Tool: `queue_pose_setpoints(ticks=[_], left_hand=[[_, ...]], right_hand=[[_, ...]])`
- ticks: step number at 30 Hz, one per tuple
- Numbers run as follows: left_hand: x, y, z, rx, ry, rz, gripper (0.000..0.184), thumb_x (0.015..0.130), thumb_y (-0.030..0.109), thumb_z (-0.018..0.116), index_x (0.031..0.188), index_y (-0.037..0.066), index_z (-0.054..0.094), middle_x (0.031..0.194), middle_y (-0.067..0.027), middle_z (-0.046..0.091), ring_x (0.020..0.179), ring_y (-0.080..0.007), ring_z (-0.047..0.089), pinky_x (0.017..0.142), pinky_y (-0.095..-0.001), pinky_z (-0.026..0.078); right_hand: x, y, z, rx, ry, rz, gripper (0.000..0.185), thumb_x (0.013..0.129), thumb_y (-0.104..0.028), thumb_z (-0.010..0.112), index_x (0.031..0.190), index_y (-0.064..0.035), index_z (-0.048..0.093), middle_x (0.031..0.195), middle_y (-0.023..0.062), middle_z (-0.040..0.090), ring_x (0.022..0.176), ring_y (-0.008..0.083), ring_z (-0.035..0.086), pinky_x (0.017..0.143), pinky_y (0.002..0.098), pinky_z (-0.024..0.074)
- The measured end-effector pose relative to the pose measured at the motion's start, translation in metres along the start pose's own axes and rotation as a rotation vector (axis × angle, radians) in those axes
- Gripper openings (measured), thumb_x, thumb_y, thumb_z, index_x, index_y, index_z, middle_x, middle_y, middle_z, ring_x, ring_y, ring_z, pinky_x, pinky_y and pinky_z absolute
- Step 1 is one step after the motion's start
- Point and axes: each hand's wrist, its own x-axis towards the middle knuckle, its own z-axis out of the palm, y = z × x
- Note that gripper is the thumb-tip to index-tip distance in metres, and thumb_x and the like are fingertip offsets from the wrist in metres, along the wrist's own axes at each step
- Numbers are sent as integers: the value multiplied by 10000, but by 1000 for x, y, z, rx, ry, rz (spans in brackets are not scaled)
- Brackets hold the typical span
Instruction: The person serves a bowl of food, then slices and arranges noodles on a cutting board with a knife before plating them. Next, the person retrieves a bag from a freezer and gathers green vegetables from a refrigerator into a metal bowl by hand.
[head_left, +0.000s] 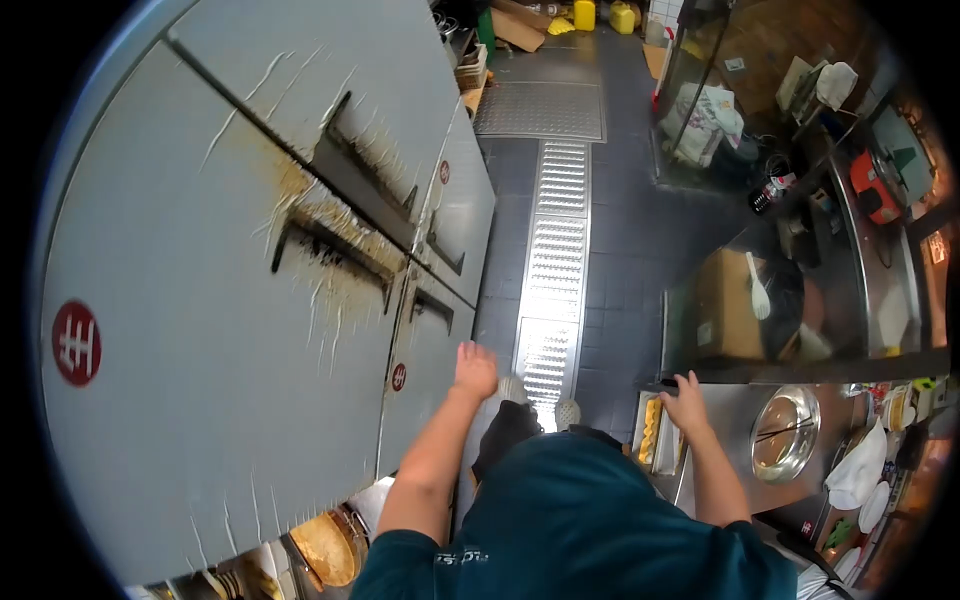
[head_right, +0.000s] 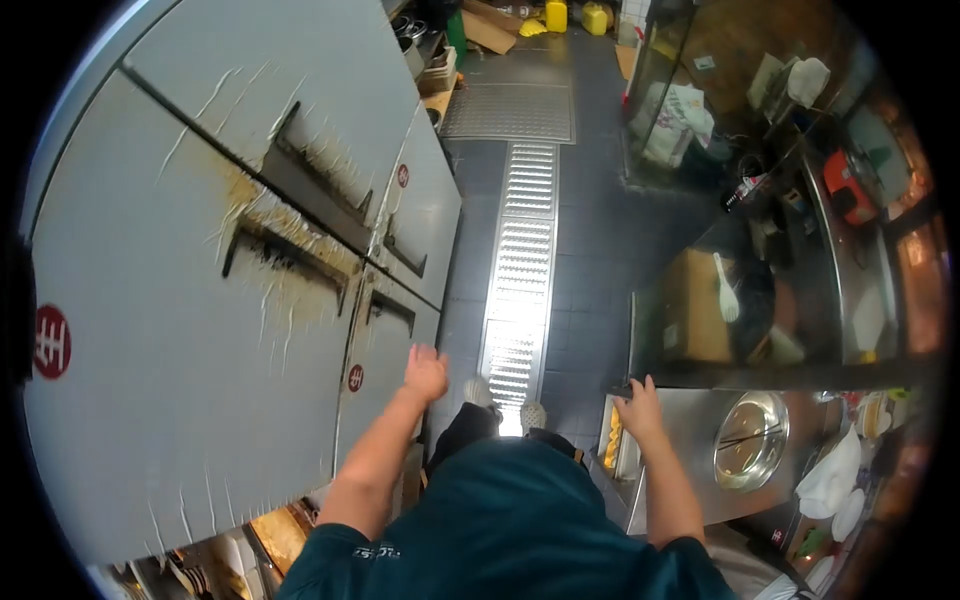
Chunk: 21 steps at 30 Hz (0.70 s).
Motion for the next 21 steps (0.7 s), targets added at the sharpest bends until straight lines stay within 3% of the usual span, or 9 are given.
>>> queue_pose_setpoints(ticks=[3,5,7,9,11,13,14,17,21], left_hand=[[85,-40,3,87,5,23,455,935,217,502,1337,28,603,1483,-257,496,1429,-392,420,1225,-530,207],[119,-56,-64,69,-278,10,426,921,220,516,1265,16,661,1424,-253,566,1404,-412,460,1217,-513,234],[186,-99,-38,140,-192,-17,431,908,268,578,1244,28,700,1403,-240,592,1384,-388,491,1184,-516,279],[217,-118,-87,312,-348,9,515,966,309,494,1367,11,622,1504,-234,503,1457,-406,394,1234,-537,147],[280,-159,-33,440,-186,-66,582,1009,372,425,1467,28,526,1584,-221,402,1509,-399,297,1247,-539,72],[289,-169,-55,627,-363,-36,629,1027,415,399,1538,49,430,1646,-202,289,1544,-393,200,1240,-574,10],[318,-189,-20,671,-440,-27,633,1030,433,409,1561,88,403,1668,-182,241,1552,-405,149,1223,-624,8],[335,-207,-8,733,-435,131,530,985,399,547,1444,137,587,1569,-151,444,1458,-355,385,1160,-559,288],[365,-219,-7,470,-467,2,391,971,330,587,1288,142,714,1460,-114,575,1287,-303,590,1000,-389,487]], right_hand=[[16,-13,-11,3,-17,15,637,838,-309,768,1370,-15,580,1522,346,383,1387,460,432,1150,447,388],[32,-19,-22,30,-56,21,634,843,-317,768,1365,-10,583,1525,332,391,1396,449,427,1160,439,378],[55,-21,-38,40,-117,32,635,845,-337,762,1361,-11,587,1521,313,413,1395,436,437,1160,436,379],[81,-23,-49,-16,-147,58,649,848,-379,743,1369,-25,588,1512,297,437,1376,418,469,1150,432,395],[102,-37,-60,-62,-124,150,659,849,-385,738,1377,-24,581,1510,289,444,1374,414,473,1147,432,399],[123,-50,-75,-142,-145,223,679,850,-401,732,1388,-21,570,1498,279,463,1373,408,477,1140,434,406],[134,-60,-84,-89,-166,215,664,861,-387,724,1391,-19,566,1489,275,475,1376,401,476,1141,432,403],[166,-82,-93,1,-109,119,603,884,-329,724,1361,12,581,1446,241,525,1336,379,510,1128,402,414],[216,-114,-109,-26,-205,60,596,889,-324,722,1354,20,579,1452,256,514,1348,390,497,1134,402,409]])
